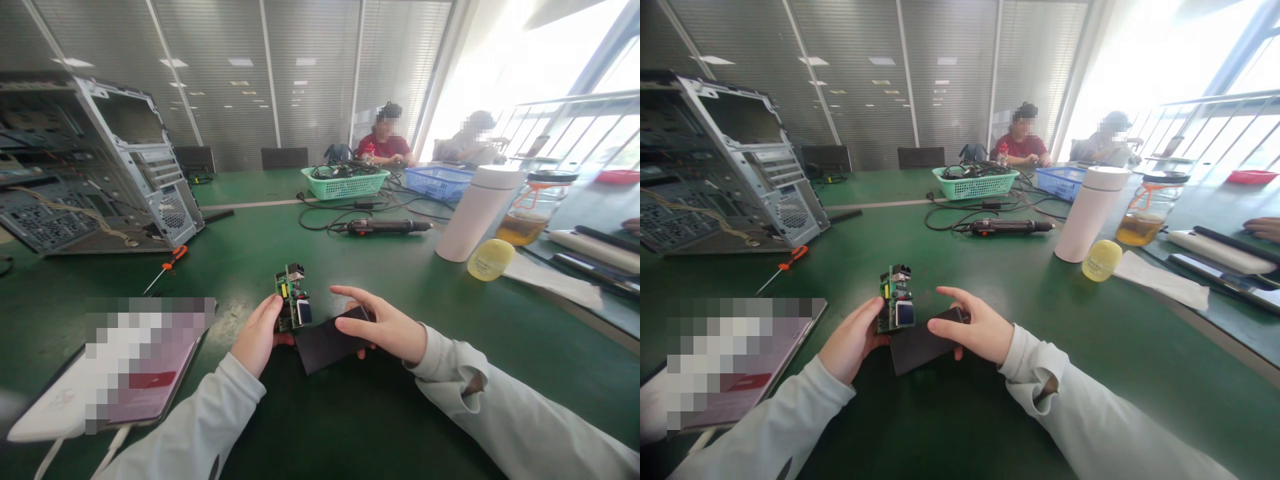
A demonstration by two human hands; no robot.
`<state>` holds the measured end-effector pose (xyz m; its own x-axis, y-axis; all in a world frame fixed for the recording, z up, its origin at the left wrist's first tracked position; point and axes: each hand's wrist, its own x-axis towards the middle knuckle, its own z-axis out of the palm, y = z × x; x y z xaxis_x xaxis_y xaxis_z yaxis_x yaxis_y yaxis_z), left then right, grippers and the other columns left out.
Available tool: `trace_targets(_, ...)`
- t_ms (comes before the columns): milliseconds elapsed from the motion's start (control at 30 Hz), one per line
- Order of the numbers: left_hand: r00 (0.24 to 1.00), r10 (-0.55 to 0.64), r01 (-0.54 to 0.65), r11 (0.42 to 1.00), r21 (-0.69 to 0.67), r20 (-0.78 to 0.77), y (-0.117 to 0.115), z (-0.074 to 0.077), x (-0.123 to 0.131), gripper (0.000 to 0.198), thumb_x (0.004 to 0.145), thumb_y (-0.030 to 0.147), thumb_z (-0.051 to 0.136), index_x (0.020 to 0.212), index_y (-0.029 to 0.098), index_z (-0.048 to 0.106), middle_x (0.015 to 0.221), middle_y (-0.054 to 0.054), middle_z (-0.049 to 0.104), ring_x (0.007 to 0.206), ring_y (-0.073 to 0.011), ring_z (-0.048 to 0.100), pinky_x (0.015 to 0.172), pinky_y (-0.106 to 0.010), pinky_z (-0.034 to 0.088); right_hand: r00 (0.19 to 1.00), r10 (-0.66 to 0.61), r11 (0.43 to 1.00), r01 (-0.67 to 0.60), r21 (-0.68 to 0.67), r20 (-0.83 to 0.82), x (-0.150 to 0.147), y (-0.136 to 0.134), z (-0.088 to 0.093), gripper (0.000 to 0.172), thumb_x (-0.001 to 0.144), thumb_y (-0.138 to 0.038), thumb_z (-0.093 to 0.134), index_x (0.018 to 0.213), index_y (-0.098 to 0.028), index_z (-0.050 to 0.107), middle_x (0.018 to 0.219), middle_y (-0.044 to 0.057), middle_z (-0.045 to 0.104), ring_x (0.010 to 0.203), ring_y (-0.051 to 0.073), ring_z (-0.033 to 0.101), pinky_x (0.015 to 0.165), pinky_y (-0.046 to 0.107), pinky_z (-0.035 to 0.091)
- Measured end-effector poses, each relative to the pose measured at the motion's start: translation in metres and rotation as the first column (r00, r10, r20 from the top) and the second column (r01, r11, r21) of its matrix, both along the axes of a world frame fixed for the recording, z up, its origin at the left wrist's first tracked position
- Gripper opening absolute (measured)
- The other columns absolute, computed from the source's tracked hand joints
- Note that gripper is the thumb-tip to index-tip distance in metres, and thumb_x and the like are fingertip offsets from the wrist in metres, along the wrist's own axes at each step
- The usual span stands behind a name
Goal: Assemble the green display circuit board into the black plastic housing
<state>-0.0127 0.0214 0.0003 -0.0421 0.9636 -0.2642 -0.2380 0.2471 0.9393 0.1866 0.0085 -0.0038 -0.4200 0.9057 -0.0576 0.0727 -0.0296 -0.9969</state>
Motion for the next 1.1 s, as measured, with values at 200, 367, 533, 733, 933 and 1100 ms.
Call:
trace_targets(200, 0.991, 0.074, -0.062, 0.991, -0.117, 0.107, -0.001, 0.015, 0.001, 0.025, 0.091, 0.017, 0.036, 0.086, 0.012, 0.06, 0.063, -0.003, 0.065, 0.046, -0.0119, 0.06, 0.036, -0.019, 0.045, 0.997, 0.072, 0.996, -0.074, -0.056, -0.037, 0.0, -0.002, 0.009, 0.082, 0.072, -0.049, 0.069, 0.135, -0.012, 0.031, 0.081, 0.003, 0.054, 0.051, 0.01, 0.056, 0.038, 0.012, 0.041)
trace_targets(367, 0.984, -0.017, 0.038, 0.993, -0.115, 0.18, -0.006, 0.019, 0.0, 0.037, 0.093, 0.024, 0.028, 0.092, 0.009, 0.063, 0.058, -0.003, 0.063, 0.045, -0.0125, 0.058, 0.04, -0.02, 0.044, 0.936, 0.036, 0.972, -0.114, -0.205, -0.351, 0.001, -0.001, 0.013, 0.07, 0.073, -0.048, 0.071, 0.123, -0.01, 0.043, 0.078, 0.006, 0.058, 0.059, 0.013, 0.059, 0.044, 0.012, 0.044)
trace_targets(533, 0.973, -0.086, 0.111, 0.988, -0.106, 0.216, -0.005, 0.02, -0.001, 0.044, 0.093, 0.029, 0.025, 0.092, 0.008, 0.064, 0.059, -0.005, 0.063, 0.04, -0.012, 0.054, 0.039, -0.021, 0.041, 0.811, -0.308, 0.853, 0.004, -0.522, -0.497, 0.003, 0.0, 0.026, 0.032, 0.09, -0.029, 0.048, 0.118, -0.013, 0.045, 0.102, 0.01, 0.058, 0.088, 0.02, 0.062, 0.072, 0.025, 0.054)
trace_targets(733, 0.974, -0.075, 0.102, 0.988, -0.115, 0.214, -0.004, 0.02, -0.002, 0.042, 0.092, 0.027, 0.026, 0.092, 0.008, 0.064, 0.058, -0.005, 0.062, 0.039, -0.0117, 0.054, 0.038, -0.02, 0.04, 0.833, -0.372, 0.707, -0.031, -0.706, -0.409, 0.002, 0.003, 0.022, 0.045, 0.099, -0.044, 0.022, 0.09, -0.01, 0.05, 0.075, 0.008, 0.058, 0.078, 0.022, 0.063, 0.065, 0.028, 0.053)
trace_targets(933, 0.973, -0.069, 0.096, 0.989, -0.112, 0.221, -0.004, 0.018, -0.002, 0.041, 0.091, 0.028, 0.029, 0.096, 0.007, 0.064, 0.058, -0.006, 0.062, 0.04, -0.0125, 0.055, 0.037, -0.021, 0.042, 0.846, -0.204, 0.728, -0.205, -0.655, -0.493, 0.0, 0.005, 0.012, 0.051, 0.102, -0.044, 0.015, 0.109, -0.008, 0.052, 0.094, 0.011, 0.059, 0.082, 0.018, 0.062, 0.061, 0.022, 0.052)
trace_targets(1100, 0.978, -0.062, 0.088, 0.989, -0.123, 0.197, -0.005, 0.021, -0.001, 0.042, 0.092, 0.027, 0.026, 0.098, 0.007, 0.062, 0.057, -0.005, 0.061, 0.039, -0.0122, 0.055, 0.037, -0.02, 0.041, 0.817, -0.073, 0.812, -0.285, -0.51, -0.572, 0.004, 0.003, 0.005, 0.034, 0.097, -0.037, 0.044, 0.121, -0.013, 0.045, 0.12, 0.012, 0.049, 0.104, 0.021, 0.055, 0.077, 0.025, 0.052)
